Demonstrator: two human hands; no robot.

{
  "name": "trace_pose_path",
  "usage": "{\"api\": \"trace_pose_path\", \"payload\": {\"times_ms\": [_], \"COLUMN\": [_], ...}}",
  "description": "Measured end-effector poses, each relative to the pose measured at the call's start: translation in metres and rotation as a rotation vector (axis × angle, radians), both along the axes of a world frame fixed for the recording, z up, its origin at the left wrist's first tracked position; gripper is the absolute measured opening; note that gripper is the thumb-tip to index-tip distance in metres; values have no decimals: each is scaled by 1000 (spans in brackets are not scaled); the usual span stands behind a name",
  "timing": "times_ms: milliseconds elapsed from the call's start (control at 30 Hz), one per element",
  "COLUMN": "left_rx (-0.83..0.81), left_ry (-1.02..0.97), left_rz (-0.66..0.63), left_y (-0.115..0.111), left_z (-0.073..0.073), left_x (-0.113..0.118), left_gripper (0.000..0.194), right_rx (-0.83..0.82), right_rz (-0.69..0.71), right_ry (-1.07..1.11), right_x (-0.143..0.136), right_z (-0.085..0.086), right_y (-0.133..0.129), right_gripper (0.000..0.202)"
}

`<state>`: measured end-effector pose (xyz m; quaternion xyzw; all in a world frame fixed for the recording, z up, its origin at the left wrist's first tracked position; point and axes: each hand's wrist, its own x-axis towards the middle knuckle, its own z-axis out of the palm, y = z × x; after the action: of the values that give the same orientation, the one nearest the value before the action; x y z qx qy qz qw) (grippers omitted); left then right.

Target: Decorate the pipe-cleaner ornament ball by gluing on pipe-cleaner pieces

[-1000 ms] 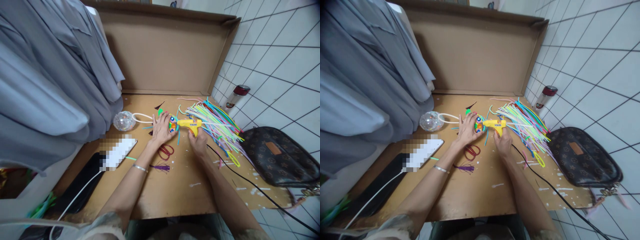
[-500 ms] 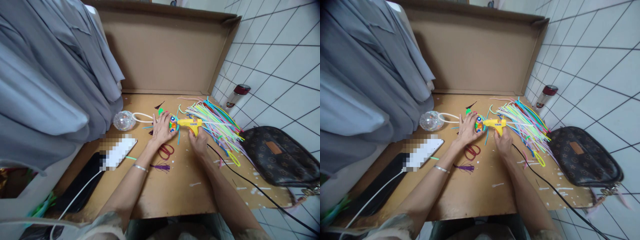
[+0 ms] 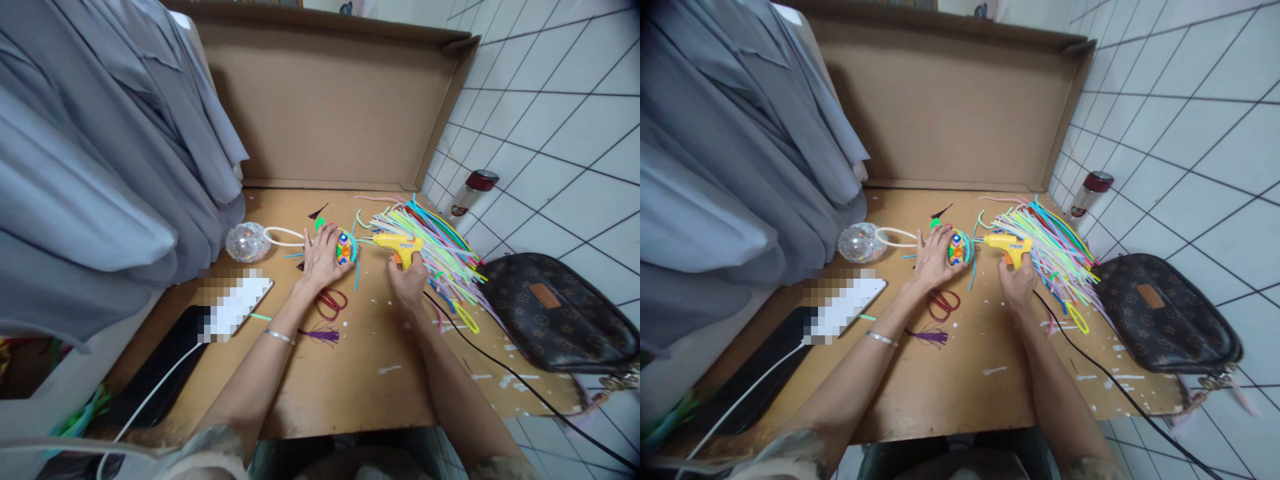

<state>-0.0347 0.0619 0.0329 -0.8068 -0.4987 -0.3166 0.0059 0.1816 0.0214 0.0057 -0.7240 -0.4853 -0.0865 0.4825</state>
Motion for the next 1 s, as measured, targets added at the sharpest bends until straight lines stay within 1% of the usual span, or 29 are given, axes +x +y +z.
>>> {"api": "trace_pose_path", "payload": {"times_ms": [100,200,300,400,500,567,700,800,900,933,967,1000], "left_rx": [-13,-21,-21,-23,-27,-44,-67,-78,-112,-127,-144,-161], "left_ry": [-3,-3,-6,-19,-26,-29,-41,-36,-34,-36,-39,-40], "left_rz": [-7,12,33,38,34,29,2,-44,-102,-123,-144,-162], "left_y": [0,-2,-5,-6,-6,-5,-2,2,6,7,8,9], "left_z": [2,6,10,11,11,11,11,10,10,10,10,11], "left_x": [0,1,2,1,1,0,-2,-5,-10,-12,-13,-15], "left_gripper": [76,81,83,79,77,78,79,80,82,82,83,84], "right_rx": [-23,-191,-380,-449,-482,-541,-651,-622,-493,-427,-354,-283], "right_rz": [-76,-152,-192,-220,-224,-206,-196,-205,-175,-130,-55,49], "right_ry": [-31,-32,18,49,33,1,-133,-259,-291,-259,-197,-98], "right_x": [15,29,37,41,43,44,43,42,40,38,35,30], "right_z": [6,10,12,14,15,16,19,24,27,27,27,25], "right_y": [0,0,-1,-1,-1,-2,-7,-12,-16,-15,-13,-10], "right_gripper": [32,35,40,45,52,55,53,50,48,46,43,39]}}
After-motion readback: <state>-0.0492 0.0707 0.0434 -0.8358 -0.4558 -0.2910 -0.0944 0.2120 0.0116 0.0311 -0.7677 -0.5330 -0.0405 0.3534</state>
